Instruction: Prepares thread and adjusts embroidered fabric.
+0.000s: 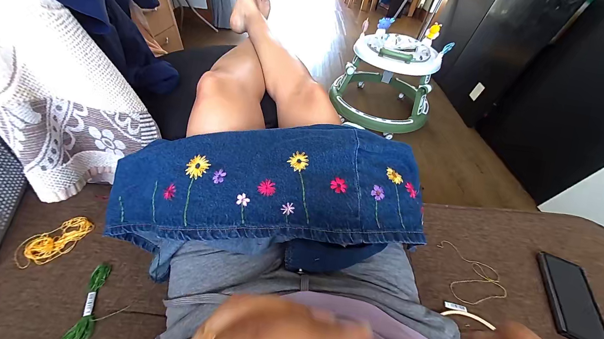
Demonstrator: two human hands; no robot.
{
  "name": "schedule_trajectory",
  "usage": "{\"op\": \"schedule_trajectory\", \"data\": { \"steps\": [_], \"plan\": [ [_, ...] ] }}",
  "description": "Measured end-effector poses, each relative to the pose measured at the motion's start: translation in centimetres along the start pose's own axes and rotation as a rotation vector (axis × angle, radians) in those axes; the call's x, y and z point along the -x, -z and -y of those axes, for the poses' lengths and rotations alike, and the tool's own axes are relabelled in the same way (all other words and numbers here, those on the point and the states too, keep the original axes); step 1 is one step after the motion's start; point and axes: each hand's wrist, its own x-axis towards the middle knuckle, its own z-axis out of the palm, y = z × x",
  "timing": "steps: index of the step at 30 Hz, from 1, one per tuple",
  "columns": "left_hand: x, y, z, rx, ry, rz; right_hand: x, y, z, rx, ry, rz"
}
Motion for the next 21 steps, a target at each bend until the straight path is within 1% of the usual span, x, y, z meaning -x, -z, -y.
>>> {"op": "schedule_trajectory", "data": {
  "steps": [1, 3, 7, 13, 15, 18, 21],
  "plan": [
    [-0.1, -0.2, 0.8, -0.053, 0.037, 0.010, 0.0, 0.0, 0.1, 0.000, 0.000, 0.008],
    [-0.2, -0.9, 1.9, -0.013, 0.078, 0.008, -0.1, 0.0, 0.2, 0.004, -0.001, 0.016],
    [-0.3, -1.4, 2.3, 0.026, 0.082, -0.028, -0.1, 0.1, 0.1, 0.011, 0.011, 0.044],
    [-0.3, -1.3, 3.8, 0.228, 0.076, -0.037, -0.2, -0.3, 0.3, 0.004, 0.018, 0.023],
    [-0.2, -1.2, 4.1, 0.271, 0.116, -0.009, -0.2, -0.4, 0.3, -0.006, 0.014, 0.028],
    [0.0, -0.9, 3.9, 0.316, 0.196, 0.090, -0.2, -0.5, 0.2, 0.017, 0.015, 0.028],
    [0.0, -1.0, 3.5, 0.348, 0.172, 0.072, -0.1, -0.7, 0.2, 0.027, -0.003, 0.022]
  ]
}}
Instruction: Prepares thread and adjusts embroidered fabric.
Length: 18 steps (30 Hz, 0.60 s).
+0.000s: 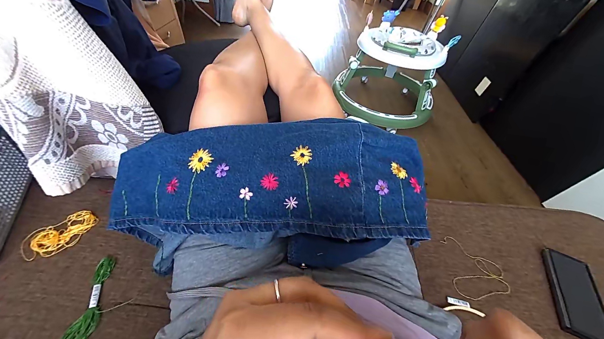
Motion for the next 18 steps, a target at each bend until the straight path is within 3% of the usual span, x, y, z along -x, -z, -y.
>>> {"op": "schedule_trajectory", "data": {
  "steps": [7, 14, 16, 18],
  "plan": [
    [-0.1, 0.0, -0.1, -0.080, -0.028, -0.054, -0.1, -0.2, 0.1, 0.024, -0.028, -0.004],
    [-0.6, -0.8, 1.3, 0.149, -0.094, -0.122, -0.2, -1.1, 0.1, -0.157, -0.235, -0.023],
    [-0.7, -1.6, 1.9, 0.235, -0.093, -0.181, -0.1, -1.6, 0.1, -0.243, -0.268, -0.007],
    [-0.9, -2.2, 2.2, 0.133, -0.131, -0.271, 0.0, -2.2, 0.3, -0.216, -0.240, -0.029]
  ]
}}
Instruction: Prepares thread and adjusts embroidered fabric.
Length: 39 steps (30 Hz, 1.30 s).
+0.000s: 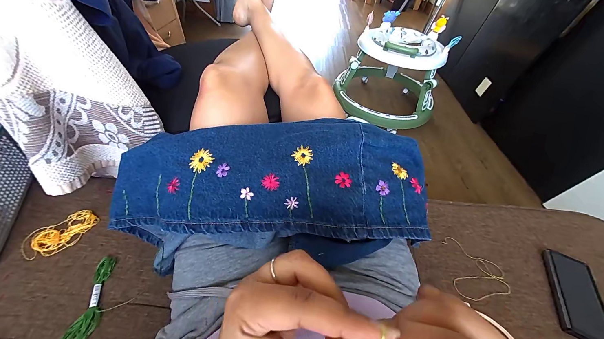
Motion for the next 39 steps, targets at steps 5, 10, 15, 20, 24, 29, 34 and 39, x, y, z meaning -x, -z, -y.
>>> {"op": "schedule_trajectory", "data": {
  "steps": [5, 10, 15, 20, 24, 29, 34, 39],
  "plan": [
    [0.1, -0.3, 0.4, -0.604, -0.364, -0.020, 0.1, 0.4, 0.2, 0.177, 0.067, -0.066],
    [0.4, 0.6, 0.1, -0.909, -0.585, 0.124, 0.1, 0.5, 0.2, 0.213, 0.061, -0.064],
    [0.6, 1.1, -0.2, -0.954, -0.657, 0.102, 0.2, 0.3, 0.4, 0.245, 0.148, -0.072],
    [0.8, 1.1, -0.3, -0.940, -0.637, 0.063, 0.2, 0.2, 0.4, 0.268, 0.140, -0.064],
    [0.7, 1.1, 0.1, -0.925, -0.625, 0.068, 0.2, 0.3, 0.1, 0.266, 0.120, -0.039],
    [0.8, 1.3, 0.2, -0.874, -0.592, 0.060, 0.3, 0.8, -0.1, 0.198, 0.104, -0.029],
    [0.8, 1.3, -1.1, -0.890, -0.583, 0.060, 0.4, 1.6, -0.1, 0.135, 0.168, -0.021],
    [0.4, 0.8, -2.0, -0.601, -0.246, -0.033, 0.4, 2.0, 0.0, 0.110, 0.215, -0.021]
  ]
}}
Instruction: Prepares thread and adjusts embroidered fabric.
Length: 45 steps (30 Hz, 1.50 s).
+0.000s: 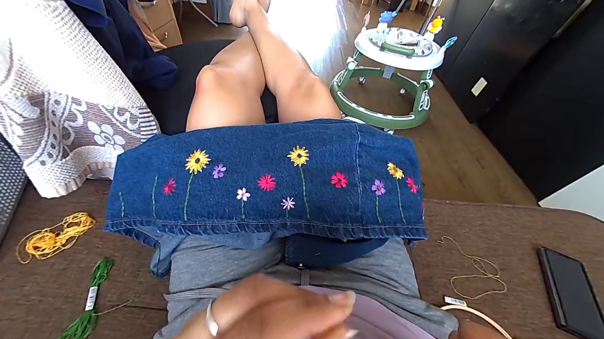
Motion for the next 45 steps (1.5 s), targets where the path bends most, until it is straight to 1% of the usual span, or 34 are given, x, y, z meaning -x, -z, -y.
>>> {"op": "schedule_trajectory", "data": {
  "steps": [2, 3, 5, 6, 9, 12, 16, 20, 23, 27, 29, 31, 33, 35, 37, 41, 43, 45],
  "plan": [
    [-0.2, 0.6, -0.2, 0.297, 0.211, 0.123, 0.0, 0.2, 0.1, 0.002, 0.003, 0.009],
    [-0.2, 0.9, -0.1, 0.436, 0.275, 0.187, 0.0, 0.3, 0.2, 0.013, 0.012, 0.017],
    [-0.2, 0.9, 0.2, 0.628, 0.331, 0.269, 0.0, 0.3, 0.1, 0.043, 0.055, 0.037],
    [-0.1, 0.7, 0.2, 0.665, 0.341, 0.265, 0.0, 0.3, 0.1, 0.056, 0.084, 0.050],
    [0.0, 0.6, 0.6, 0.704, 0.346, 0.245, -0.1, 0.7, 0.0, 0.086, 0.150, 0.103],
    [-0.2, 0.9, 0.6, 0.692, 0.343, 0.264, -0.3, 1.0, 0.0, 0.095, 0.171, 0.101],
    [-0.3, 1.0, 0.0, 0.593, 0.334, 0.246, -0.2, 0.8, 0.4, 0.122, 0.121, 0.070],
    [-0.2, 1.2, 0.1, 0.556, 0.321, 0.209, -0.2, 1.0, 0.3, 0.128, 0.108, 0.058],
    [-0.2, 1.5, 0.3, 0.525, 0.275, 0.269, -0.2, 1.1, 0.4, 0.093, 0.116, 0.069],
    [-0.3, 1.2, 0.1, 0.461, 0.219, 0.291, -0.1, 0.9, 0.5, 0.091, 0.079, 0.069],
    [-0.3, 1.3, 0.4, 0.547, 0.242, 0.323, -0.1, 0.7, 0.4, 0.072, 0.059, 0.068],
    [-0.2, 1.2, 0.7, 0.718, 0.279, 0.341, -0.1, 0.3, 0.3, 0.032, 0.025, 0.064],
    [0.2, 0.6, 1.0, 0.866, 0.309, 0.294, -0.1, -0.5, 0.5, -0.034, -0.022, 0.049],
    [0.5, -0.1, 1.1, 0.916, 0.321, 0.208, 0.0, -1.2, 0.9, -0.059, -0.035, 0.044],
    [0.6, -0.6, 1.1, 0.808, 0.261, 0.136, 0.1, -1.5, 1.1, -0.022, -0.008, 0.046],
    [0.7, -0.7, 0.6, 0.238, -0.020, 0.055, -0.1, -1.1, 1.2, 0.023, 0.007, 0.045],
    [1.0, -0.7, 0.7, 0.054, -0.179, 0.054, -0.1, -1.0, 1.4, 0.036, 0.003, 0.036],
    [1.3, -0.3, 1.0, -0.110, -0.296, 0.091, -0.1, -1.1, 1.4, 0.049, -0.008, 0.026]
  ]
}}
